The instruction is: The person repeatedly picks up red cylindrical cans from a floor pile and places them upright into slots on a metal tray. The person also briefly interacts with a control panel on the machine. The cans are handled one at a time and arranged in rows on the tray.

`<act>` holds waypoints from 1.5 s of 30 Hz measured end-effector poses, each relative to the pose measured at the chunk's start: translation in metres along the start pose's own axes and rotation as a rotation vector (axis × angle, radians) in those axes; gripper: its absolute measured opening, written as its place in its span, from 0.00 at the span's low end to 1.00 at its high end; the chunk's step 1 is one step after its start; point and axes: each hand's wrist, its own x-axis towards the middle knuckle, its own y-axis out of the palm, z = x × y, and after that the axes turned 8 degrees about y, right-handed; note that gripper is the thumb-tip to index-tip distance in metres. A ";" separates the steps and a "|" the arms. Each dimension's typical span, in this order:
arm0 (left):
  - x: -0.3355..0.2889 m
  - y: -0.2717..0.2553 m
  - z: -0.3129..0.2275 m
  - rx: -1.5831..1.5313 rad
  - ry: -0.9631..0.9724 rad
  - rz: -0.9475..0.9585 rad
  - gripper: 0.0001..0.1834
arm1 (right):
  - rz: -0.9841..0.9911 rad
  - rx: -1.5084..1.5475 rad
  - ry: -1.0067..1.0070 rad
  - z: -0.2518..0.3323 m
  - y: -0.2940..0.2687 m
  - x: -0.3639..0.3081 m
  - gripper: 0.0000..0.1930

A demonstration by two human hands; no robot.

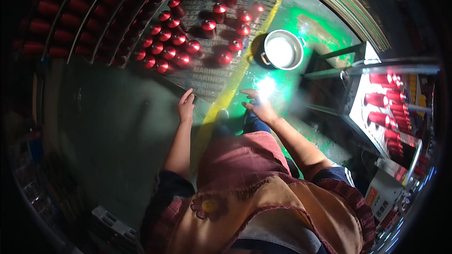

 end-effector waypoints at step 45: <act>0.017 0.246 -0.179 -0.791 0.044 0.893 0.34 | -0.242 1.848 0.087 0.007 -0.283 0.080 0.23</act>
